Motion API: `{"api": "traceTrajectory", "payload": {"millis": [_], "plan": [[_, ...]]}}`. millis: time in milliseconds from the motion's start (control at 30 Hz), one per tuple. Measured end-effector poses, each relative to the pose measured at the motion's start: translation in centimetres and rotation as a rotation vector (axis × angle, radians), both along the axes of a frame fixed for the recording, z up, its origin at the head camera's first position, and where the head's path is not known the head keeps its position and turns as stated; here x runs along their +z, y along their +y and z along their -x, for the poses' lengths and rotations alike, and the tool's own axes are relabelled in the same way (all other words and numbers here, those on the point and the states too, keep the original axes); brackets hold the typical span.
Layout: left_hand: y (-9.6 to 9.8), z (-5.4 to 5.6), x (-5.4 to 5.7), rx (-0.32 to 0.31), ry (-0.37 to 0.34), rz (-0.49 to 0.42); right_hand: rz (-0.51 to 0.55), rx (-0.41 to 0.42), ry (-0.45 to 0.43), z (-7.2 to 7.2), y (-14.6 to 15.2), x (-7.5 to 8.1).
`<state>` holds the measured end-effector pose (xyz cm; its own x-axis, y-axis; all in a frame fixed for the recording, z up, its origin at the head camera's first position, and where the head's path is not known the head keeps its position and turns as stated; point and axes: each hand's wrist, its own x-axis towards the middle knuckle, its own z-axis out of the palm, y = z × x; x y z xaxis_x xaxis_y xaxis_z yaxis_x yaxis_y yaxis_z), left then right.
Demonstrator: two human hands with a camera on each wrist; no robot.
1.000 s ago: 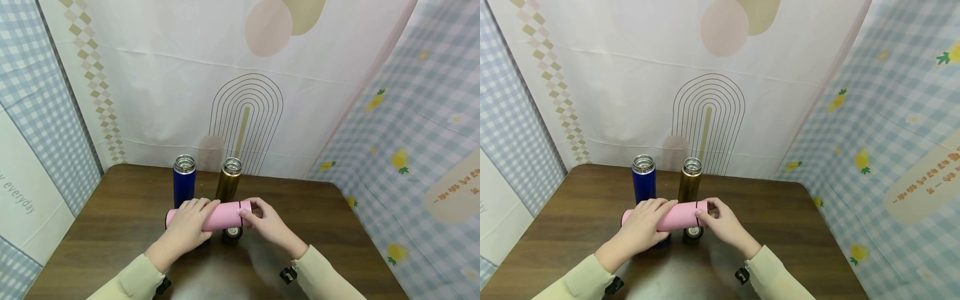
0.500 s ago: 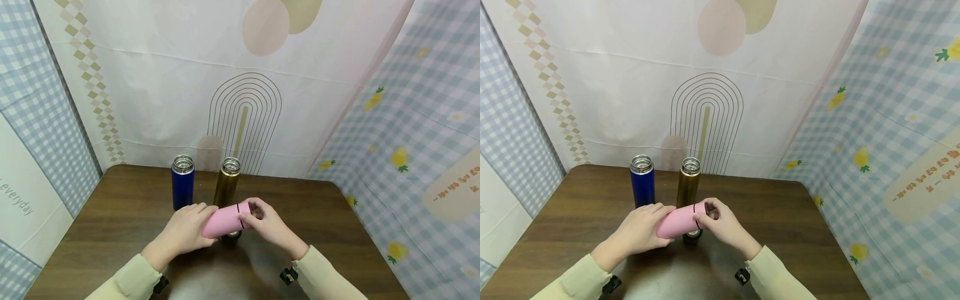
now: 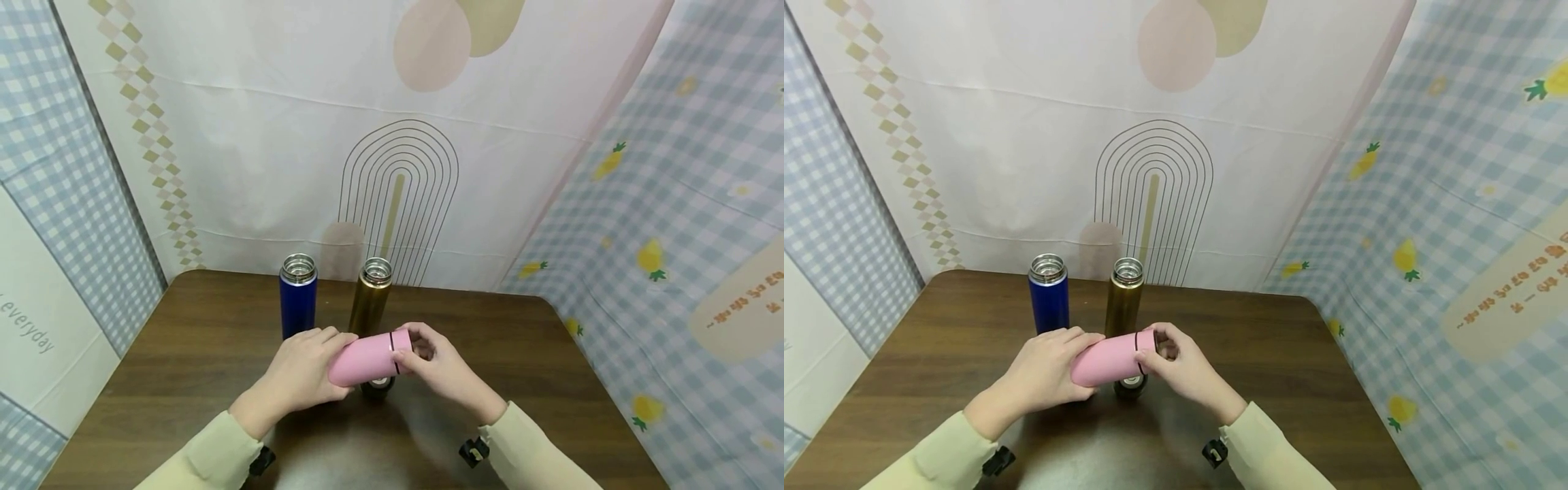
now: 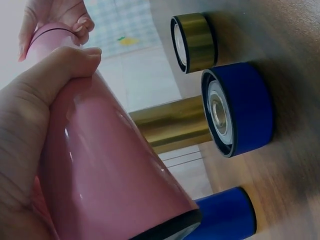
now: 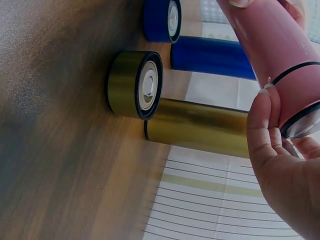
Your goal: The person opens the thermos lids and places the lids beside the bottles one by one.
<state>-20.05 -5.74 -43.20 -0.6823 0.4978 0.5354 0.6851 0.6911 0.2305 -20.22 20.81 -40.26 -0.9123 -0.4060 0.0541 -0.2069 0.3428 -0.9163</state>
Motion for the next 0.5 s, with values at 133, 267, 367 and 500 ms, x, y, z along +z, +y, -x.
{"api": "traceTrajectory", "payload": {"millis": [133, 267, 367, 500], "plan": [[-0.31, -0.35, -0.21, -0.007, -0.201, -0.026, -0.085, 0.059, 0.125, -0.31, -0.12, 0.59], [-0.59, -0.58, -0.35, 0.001, -0.251, -0.054, -0.128, 0.087, 0.181, -0.16, -0.26, 0.91], [-0.57, -0.4, -0.36, -0.002, -0.191, -0.062, -0.13, 0.066, 0.167, -0.02, -0.3, 0.91], [-0.6, -0.27, -0.41, 0.011, -0.134, -0.051, -0.132, 0.029, 0.133, -0.01, -0.35, 0.71]]}}
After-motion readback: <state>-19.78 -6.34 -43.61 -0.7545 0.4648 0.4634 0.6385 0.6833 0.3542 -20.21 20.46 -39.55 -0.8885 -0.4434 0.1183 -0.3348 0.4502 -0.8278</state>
